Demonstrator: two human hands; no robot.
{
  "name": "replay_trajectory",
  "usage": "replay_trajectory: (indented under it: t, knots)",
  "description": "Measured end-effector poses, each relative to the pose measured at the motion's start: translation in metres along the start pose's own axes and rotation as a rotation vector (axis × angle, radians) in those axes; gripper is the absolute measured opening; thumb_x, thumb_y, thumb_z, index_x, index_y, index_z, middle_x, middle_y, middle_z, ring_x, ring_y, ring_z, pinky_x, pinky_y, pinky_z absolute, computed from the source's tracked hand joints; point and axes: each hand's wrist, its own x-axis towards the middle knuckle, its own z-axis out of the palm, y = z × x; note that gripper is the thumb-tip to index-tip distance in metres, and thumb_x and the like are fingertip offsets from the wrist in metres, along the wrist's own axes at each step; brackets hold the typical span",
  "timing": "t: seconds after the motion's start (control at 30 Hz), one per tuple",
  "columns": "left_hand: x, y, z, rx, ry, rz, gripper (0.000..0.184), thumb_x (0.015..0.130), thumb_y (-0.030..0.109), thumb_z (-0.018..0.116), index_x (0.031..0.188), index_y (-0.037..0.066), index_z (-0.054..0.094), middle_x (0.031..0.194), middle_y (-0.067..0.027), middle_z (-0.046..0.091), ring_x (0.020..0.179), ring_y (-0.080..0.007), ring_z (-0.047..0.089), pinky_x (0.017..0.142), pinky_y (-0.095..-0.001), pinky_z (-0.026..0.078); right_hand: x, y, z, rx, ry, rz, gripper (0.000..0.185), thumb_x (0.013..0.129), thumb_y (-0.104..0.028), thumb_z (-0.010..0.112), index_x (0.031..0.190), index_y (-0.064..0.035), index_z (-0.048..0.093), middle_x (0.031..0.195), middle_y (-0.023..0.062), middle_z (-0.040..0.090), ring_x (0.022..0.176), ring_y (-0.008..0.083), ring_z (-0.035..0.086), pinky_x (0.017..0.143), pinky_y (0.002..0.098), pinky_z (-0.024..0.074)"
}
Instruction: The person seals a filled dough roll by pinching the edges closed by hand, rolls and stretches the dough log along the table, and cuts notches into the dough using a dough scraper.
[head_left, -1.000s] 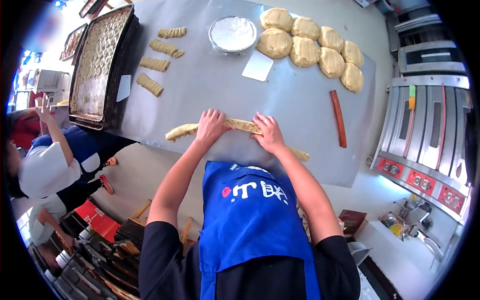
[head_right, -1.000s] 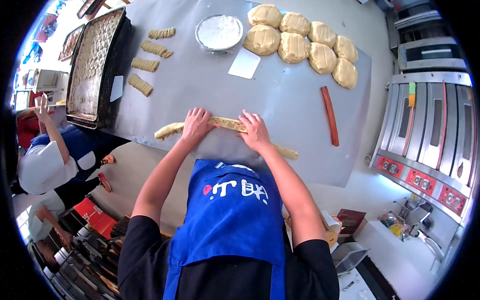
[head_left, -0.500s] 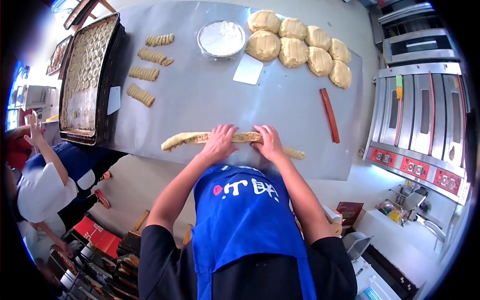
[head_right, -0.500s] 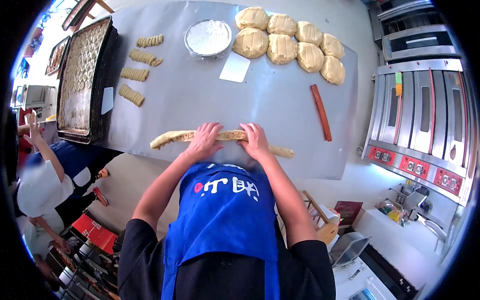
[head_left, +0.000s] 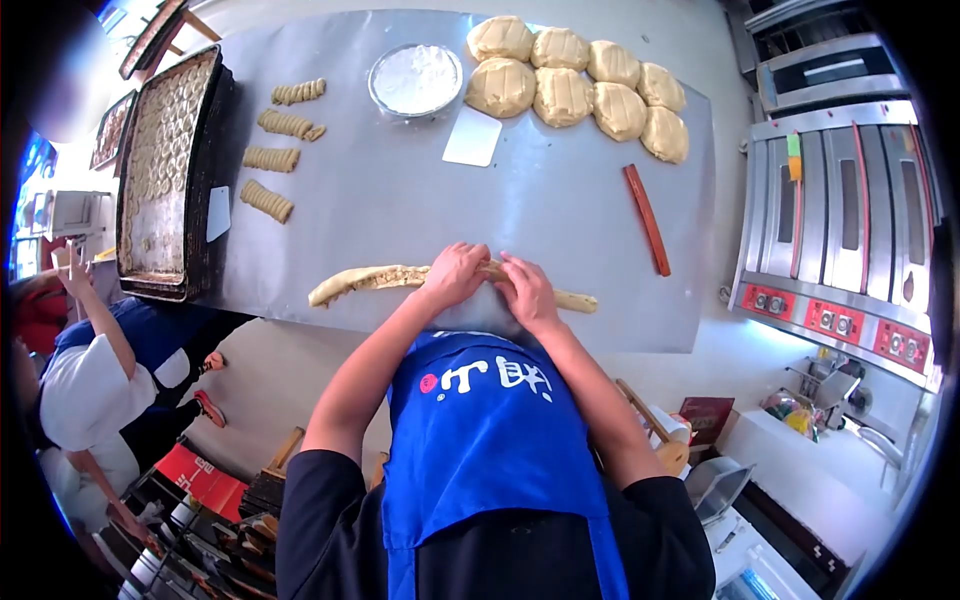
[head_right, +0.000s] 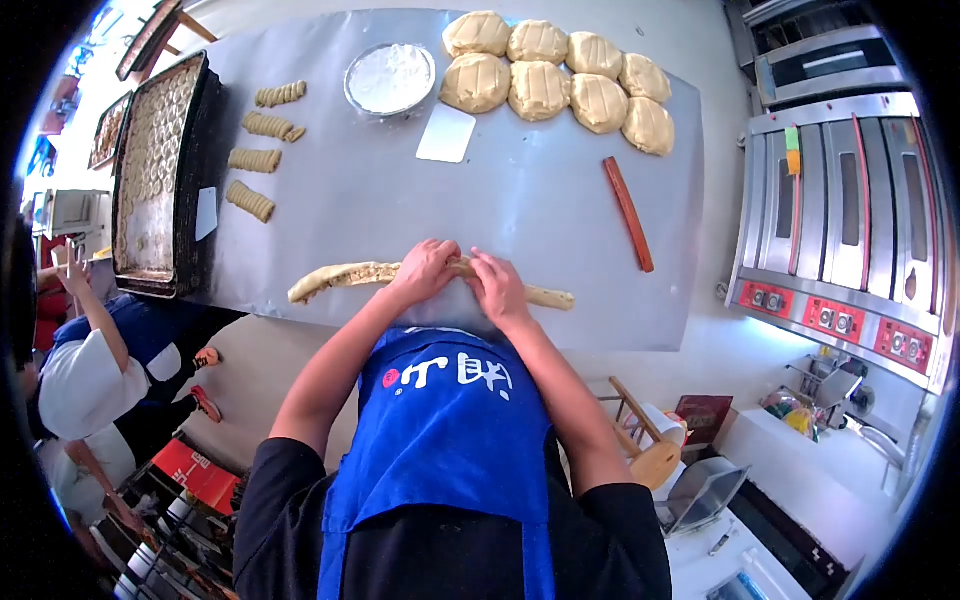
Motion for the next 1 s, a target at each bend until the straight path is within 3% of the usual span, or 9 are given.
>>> replay_trajectory:
  t: [0.13,0.2,0.4,0.53,0.6,0.73,0.83,0.9,1.0]
  knots:
    - [0.002,0.005,0.004,-0.007,0.035,-0.034,0.028,0.091,0.018,0.076,0.114,0.007,0.064,0.1,-0.0154,0.073,0.101,-0.0396,0.067,0.091,-0.0508,0.053,0.002,0.007,0.006,0.05,-0.006,0.01,0.037,0.089,-0.009,0.08,0.124,-0.0036,0.071,0.125,0.0161,0.076,0.112,0.0386,0.071,0.099,0.047,0.0562]
    - [0.001,0.007,0.007,0.01,0.032,-0.058,0.032,0.09,0.018,0.077,0.117,0.007,0.062,0.103,-0.0162,0.073,0.104,-0.0396,0.067,0.093,-0.0511,0.053,0.002,-0.001,0.004,0.125,0.038,0.29,0.027,0.091,-0.008,0.077,0.117,-0.0011,0.075,0.123,0.0158,0.077,0.111,0.0378,0.072,0.101,0.0472,0.0558]
    - [-0.001,0.011,0.01,0.009,0.054,0.043,0.028,0.09,0.016,0.078,0.115,0.007,0.067,0.105,-0.0152,0.073,0.109,-0.0384,0.067,0.096,-0.05,0.054,0.006,0.007,0.01,0.108,-0.018,0.058,0.021,0.09,-0.008,0.077,0.109,-0.0017,0.079,0.12,0.0151,0.077,0.111,0.0372,0.072,0.1,0.0468,0.0562]
    - [-0.003,0.0,0.017,-0.071,0.056,0.028,0.023,0.091,0.017,0.077,0.111,0.008,0.07,0.106,-0.0132,0.073,0.108,-0.0373,0.067,0.097,-0.0495,0.053,0.007,0.007,0.005,0.025,0.022,0.039,0.022,0.09,-0.008,0.077,0.11,-0.0027,0.079,0.122,0.0148,0.077,0.112,0.0373,0.071,0.102,0.0469,0.0555]
    - [-0.004,-0.003,0.019,-0.033,0.079,0.006,0.02,0.092,0.019,0.077,0.107,0.008,0.071,0.105,-0.0116,0.073,0.105,-0.0366,0.068,0.095,-0.0489,0.054,0.004,0.006,0.006,0.077,0.059,0.138,0.021,0.09,-0.008,0.077,0.11,-0.0038,0.079,0.122,0.0143,0.077,0.111,0.0365,0.072,0.1,0.0462,0.0561]
    - [0.001,0.008,0.012,0.023,0.092,0.066,0.018,0.092,0.021,0.077,0.104,0.009,0.072,0.104,-0.0115,0.073,0.101,-0.0367,0.068,0.092,-0.0483,0.054,0.003,0.012,0.008,0.037,-0.021,0.079,0.024,0.089,-0.008,0.079,0.112,-0.0033,0.079,0.119,0.015,0.078,0.109,0.0358,0.072,0.095,0.0454,0.0579]
    - [0.005,0.012,0.006,0.025,0.105,0.137,0.018,0.091,0.022,0.078,0.104,0.01,0.073,0.1,-0.0114,0.074,0.097,-0.0366,0.068,0.089,-0.0481,0.055,0.009,0.005,0.006,0.119,-0.039,0.235,0.02,0.087,-0.007,0.082,0.107,-0.0034,0.08,0.111,0.0146,0.08,0.105,0.0352,0.075,0.092,0.0431,0.0598]
    - [0.011,-0.001,0.01,0.054,-0.028,0.045,0.021,0.09,0.022,0.079,0.106,0.01,0.073,0.095,-0.0112,0.073,0.096,-0.0366,0.068,0.088,-0.0486,0.055,0.007,-0.001,0.006,0.409,0.04,0.577,0.024,0.087,-0.008,0.082,0.111,-0.003,0.08,0.113,0.0149,0.08,0.102,0.0346,0.075,0.092,0.0426,0.0599]
    - [0.015,-0.006,0.012,0.024,-0.03,0.079,0.023,0.089,0.021,0.08,0.108,0.009,0.072,0.092,-0.0109,0.074,0.096,-0.0371,0.068,0.087,-0.0482,0.055,0.0,0.014,0.002,0.09,-0.009,0.347,0.027,0.086,-0.01,0.084,0.113,-0.0037,0.081,0.115,0.0155,0.08,0.1,0.0339,0.075,0.09,0.0423,0.0602]
